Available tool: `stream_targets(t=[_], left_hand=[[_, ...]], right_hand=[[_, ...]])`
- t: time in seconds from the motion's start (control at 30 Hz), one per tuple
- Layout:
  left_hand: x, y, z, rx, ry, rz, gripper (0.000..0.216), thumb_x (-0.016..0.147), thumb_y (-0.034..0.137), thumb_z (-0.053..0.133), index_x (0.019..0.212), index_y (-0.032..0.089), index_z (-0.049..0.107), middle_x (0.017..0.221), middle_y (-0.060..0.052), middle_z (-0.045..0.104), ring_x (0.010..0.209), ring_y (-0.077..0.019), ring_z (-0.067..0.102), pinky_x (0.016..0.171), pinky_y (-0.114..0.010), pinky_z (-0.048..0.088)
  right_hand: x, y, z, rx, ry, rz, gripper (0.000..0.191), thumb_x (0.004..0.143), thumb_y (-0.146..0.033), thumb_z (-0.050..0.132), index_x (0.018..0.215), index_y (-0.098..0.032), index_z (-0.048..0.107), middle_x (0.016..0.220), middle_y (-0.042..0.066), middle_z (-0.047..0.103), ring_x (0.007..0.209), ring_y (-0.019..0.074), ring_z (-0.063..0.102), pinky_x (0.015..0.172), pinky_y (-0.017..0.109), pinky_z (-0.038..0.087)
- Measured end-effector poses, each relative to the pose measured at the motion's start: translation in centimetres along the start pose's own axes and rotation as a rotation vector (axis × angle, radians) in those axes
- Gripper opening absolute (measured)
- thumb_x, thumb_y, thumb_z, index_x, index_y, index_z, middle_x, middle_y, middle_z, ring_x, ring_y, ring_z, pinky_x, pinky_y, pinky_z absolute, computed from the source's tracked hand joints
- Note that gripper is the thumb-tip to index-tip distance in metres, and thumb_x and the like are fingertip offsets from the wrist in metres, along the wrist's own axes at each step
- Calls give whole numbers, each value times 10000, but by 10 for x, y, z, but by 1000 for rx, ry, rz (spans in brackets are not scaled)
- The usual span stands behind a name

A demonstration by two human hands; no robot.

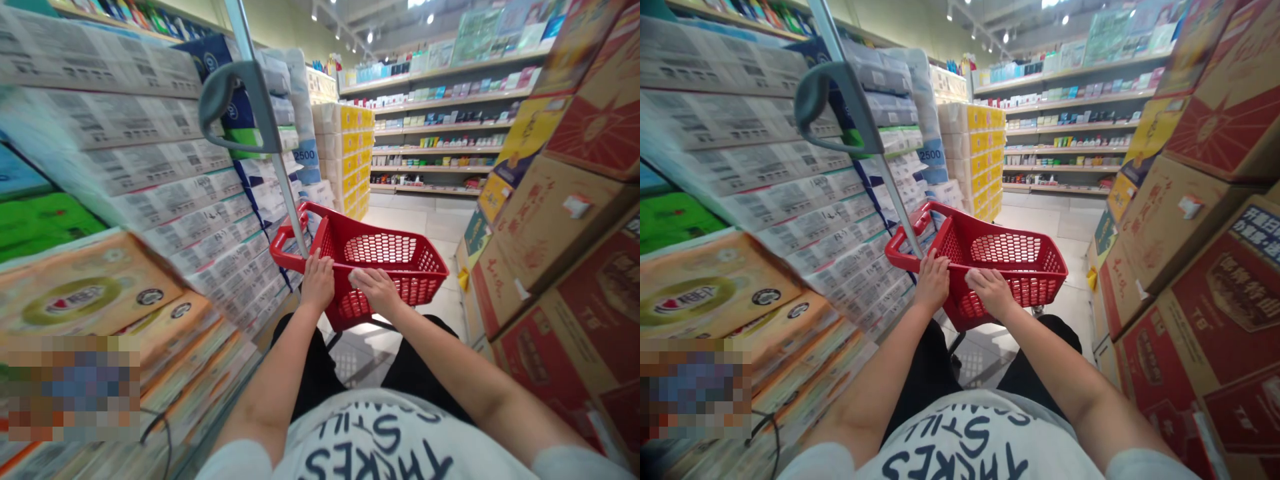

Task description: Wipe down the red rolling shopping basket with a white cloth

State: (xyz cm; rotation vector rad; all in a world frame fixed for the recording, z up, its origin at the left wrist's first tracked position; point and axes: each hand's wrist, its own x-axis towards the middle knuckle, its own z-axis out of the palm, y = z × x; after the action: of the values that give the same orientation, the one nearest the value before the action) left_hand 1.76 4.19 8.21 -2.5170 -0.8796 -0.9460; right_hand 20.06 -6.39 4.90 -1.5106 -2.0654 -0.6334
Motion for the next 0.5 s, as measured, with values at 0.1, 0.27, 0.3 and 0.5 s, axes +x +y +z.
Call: stream_targets(t=[0.1,0.27,0.3,0.5], left_hand=[[0,-10,1,-20,9,-28,376,916,163,384,1250,138,556,1284,-103,577,1422,-262,234,1175,-477,215],[2,-18,-2,-51,29,-49,338,925,189,399,1200,156,594,1239,-93,609,1406,-262,270,1163,-475,244],[3,-19,-2,-52,41,-64,324,932,204,399,1177,152,604,1219,-95,619,1402,-267,278,1160,-480,247],[6,-18,0,-45,73,-125,321,960,285,389,1100,132,634,1153,-109,649,1397,-281,289,1153,-498,251]], right_hand=[[5,3,4,10,-9,5,378,928,-125,442,1249,-251,598,1279,34,598,1076,231,509,923,382,389],[6,11,10,93,-32,-12,339,886,-83,472,1124,-229,665,1145,38,661,919,202,552,857,348,450],[8,13,9,110,23,16,337,890,-88,467,1124,-230,662,1170,36,650,961,204,551,889,353,445],[19,27,3,271,76,309,400,829,-46,450,1137,-224,632,1132,38,635,945,168,600,810,282,488]])
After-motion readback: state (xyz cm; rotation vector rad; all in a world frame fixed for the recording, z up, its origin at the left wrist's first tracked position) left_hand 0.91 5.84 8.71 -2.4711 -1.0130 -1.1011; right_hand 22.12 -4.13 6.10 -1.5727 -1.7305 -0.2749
